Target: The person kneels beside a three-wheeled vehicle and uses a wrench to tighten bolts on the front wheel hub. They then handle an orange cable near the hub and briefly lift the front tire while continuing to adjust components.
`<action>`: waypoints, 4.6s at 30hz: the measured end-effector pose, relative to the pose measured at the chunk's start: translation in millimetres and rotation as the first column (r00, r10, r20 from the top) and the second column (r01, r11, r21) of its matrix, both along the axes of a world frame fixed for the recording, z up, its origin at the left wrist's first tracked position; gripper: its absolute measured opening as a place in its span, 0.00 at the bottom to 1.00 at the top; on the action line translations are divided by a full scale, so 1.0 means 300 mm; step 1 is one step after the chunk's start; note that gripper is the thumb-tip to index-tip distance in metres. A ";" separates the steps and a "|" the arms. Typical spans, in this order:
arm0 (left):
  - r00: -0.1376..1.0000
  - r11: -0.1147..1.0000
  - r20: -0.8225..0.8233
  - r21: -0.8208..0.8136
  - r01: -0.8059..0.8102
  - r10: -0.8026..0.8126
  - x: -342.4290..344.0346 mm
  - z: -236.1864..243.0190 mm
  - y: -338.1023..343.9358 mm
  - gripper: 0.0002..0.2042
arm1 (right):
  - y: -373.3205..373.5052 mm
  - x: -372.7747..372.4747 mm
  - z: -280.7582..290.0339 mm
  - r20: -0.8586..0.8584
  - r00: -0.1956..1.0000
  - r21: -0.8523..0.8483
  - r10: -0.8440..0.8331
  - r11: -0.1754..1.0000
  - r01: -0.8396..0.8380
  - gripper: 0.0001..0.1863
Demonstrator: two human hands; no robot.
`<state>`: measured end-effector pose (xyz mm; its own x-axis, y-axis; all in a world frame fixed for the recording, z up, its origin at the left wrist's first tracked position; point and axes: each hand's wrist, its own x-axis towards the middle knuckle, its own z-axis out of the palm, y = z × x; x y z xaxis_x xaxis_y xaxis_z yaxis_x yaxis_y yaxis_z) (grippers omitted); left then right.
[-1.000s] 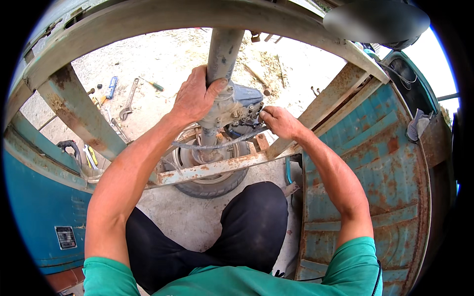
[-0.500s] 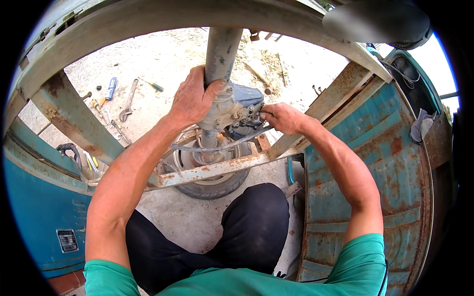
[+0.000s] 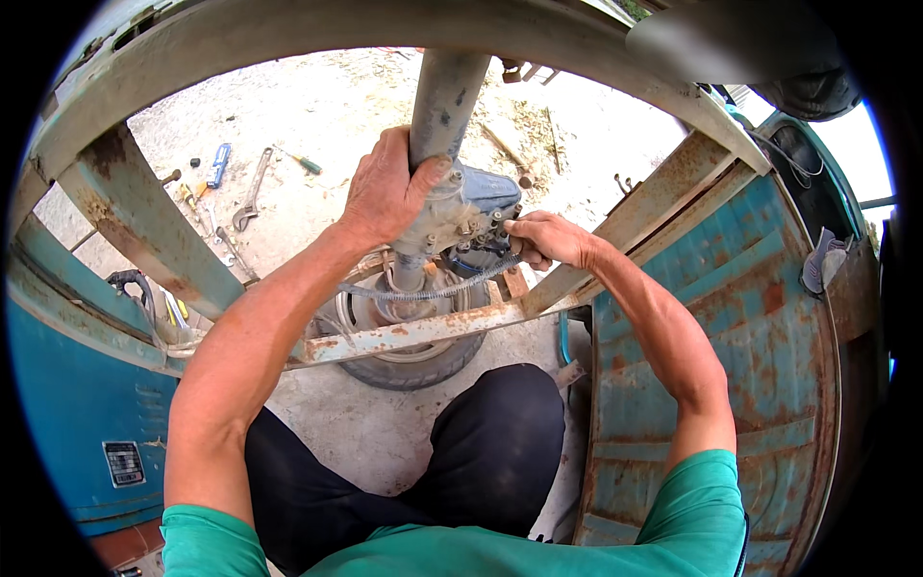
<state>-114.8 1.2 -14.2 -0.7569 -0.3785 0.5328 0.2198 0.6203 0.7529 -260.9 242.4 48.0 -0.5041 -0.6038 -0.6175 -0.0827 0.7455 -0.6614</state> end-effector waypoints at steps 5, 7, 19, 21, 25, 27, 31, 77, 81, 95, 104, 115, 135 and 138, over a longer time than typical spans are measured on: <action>0.995 0.997 -0.076 -0.037 -0.072 0.069 -0.015 -0.023 0.000 0.32 | 0.007 0.039 -0.061 0.119 0.964 -0.180 -0.240 0.949 0.258 0.18; 0.991 0.995 -0.095 -0.042 -0.094 0.090 -0.021 -0.028 0.002 0.32 | 0.013 0.065 -0.066 0.076 0.948 -0.191 -0.309 0.929 0.318 0.18; 0.978 0.980 -0.116 -0.071 -0.185 0.176 -0.016 -0.012 0.043 0.29 | -0.181 0.206 -0.167 0.172 0.471 -0.275 -0.865 0.417 0.866 0.11; 0.972 0.975 -0.137 -0.085 -0.205 0.193 -0.015 -0.014 0.018 0.29 | -0.196 0.202 -0.173 0.157 0.435 -0.296 -0.887 0.378 0.877 0.10; 0.981 0.983 -0.095 -0.059 -0.174 0.168 -0.017 -0.028 0.029 0.32 | -0.177 0.208 -0.139 0.232 0.515 -0.257 -0.825 0.459 0.850 0.11; 0.986 0.989 -0.095 -0.051 -0.141 0.135 -0.022 -0.026 0.027 0.33 | -0.144 0.220 -0.120 0.217 0.569 -0.241 -0.793 0.521 0.818 0.12; 0.990 0.988 -0.061 -0.071 -0.135 0.130 -0.012 -0.013 0.014 0.35 | -0.125 0.242 -0.092 -0.020 0.680 -0.293 -0.733 0.655 0.696 0.16; 0.998 0.998 -0.006 -0.008 -0.065 0.065 -0.005 -0.019 0.004 0.35 | 0.021 0.087 -0.038 -0.766 0.518 0.294 0.379 0.925 -0.243 0.24; 0.995 0.996 -0.038 -0.019 -0.088 0.088 -0.010 -0.026 0.004 0.34 | 0.014 0.045 -0.030 -0.657 0.646 0.253 0.388 0.921 -0.297 0.23; 0.985 0.988 -0.092 -0.036 -0.149 0.145 -0.015 -0.025 0.028 0.28 | -0.066 0.173 -0.055 0.168 0.720 -0.145 -0.674 0.705 0.694 0.13; 0.978 0.980 -0.094 -0.063 -0.191 0.185 -0.007 -0.021 0.013 0.27 | -0.200 0.218 -0.152 0.198 0.470 -0.278 -0.860 0.411 0.868 0.07; 0.992 0.992 -0.044 -0.027 -0.123 0.121 0.010 -0.024 0.001 0.31 | -0.079 0.220 0.023 -0.383 0.850 -0.279 -0.362 0.922 0.266 0.23; 0.997 0.998 -0.044 -0.008 -0.069 0.069 0.000 -0.023 0.008 0.31 | 0.024 0.033 0.031 -0.370 0.903 0.068 0.216 0.976 -0.206 0.22; 0.995 0.998 -0.072 0.008 -0.069 0.069 -0.006 -0.026 0.009 0.31 | 0.023 0.019 0.029 -0.406 0.875 0.095 0.262 0.965 -0.245 0.23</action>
